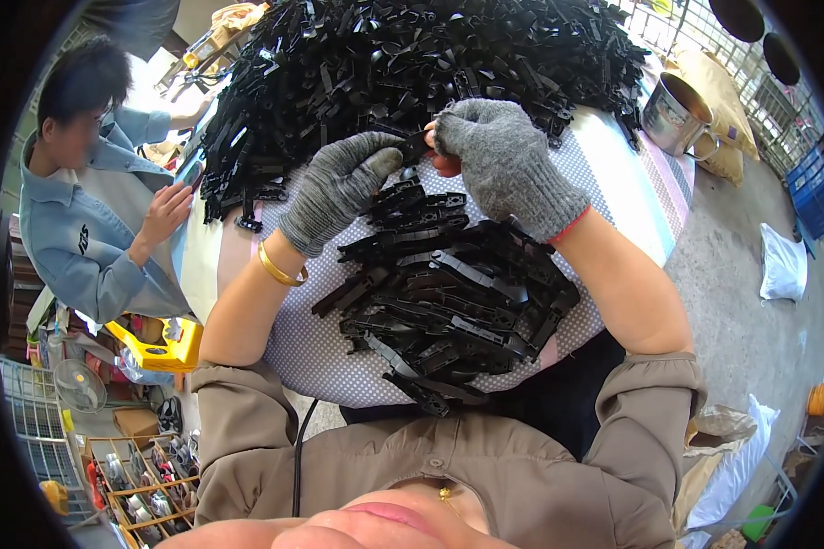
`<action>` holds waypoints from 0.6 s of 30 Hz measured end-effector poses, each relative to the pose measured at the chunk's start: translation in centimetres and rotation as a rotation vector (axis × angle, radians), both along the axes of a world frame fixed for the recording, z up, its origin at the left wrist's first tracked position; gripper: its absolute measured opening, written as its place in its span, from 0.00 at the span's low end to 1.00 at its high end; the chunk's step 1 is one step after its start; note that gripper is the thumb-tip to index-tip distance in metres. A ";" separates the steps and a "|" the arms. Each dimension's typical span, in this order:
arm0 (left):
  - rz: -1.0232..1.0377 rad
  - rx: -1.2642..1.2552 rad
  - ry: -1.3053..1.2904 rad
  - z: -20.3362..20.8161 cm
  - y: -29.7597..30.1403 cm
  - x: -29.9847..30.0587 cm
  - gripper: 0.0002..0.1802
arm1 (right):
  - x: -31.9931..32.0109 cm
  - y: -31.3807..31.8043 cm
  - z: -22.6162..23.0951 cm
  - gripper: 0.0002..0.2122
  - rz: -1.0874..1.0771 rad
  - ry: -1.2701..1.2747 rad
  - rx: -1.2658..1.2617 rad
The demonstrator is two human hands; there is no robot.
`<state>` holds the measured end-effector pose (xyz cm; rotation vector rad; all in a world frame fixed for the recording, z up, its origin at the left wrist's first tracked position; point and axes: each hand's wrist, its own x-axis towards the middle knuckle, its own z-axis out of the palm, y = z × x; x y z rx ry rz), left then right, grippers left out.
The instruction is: Picking up small black plastic components from a pile and sorting them into organized groups on a workbench.
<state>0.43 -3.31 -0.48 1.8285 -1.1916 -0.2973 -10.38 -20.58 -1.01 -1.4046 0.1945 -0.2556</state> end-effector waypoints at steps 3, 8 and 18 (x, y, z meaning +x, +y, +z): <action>0.015 0.063 0.235 0.9 0.3 0.0 0.13 | -0.1 -0.5 0.4 0.10 0.071 -0.018 -0.120; -0.178 0.048 0.242 0.9 0.0 -0.9 0.13 | 0.3 -0.5 0.2 0.20 0.197 -0.227 -0.259; -0.189 -0.010 -0.252 0.6 -0.4 -4.6 0.14 | -0.7 2.4 1.5 0.33 0.086 -0.211 -0.193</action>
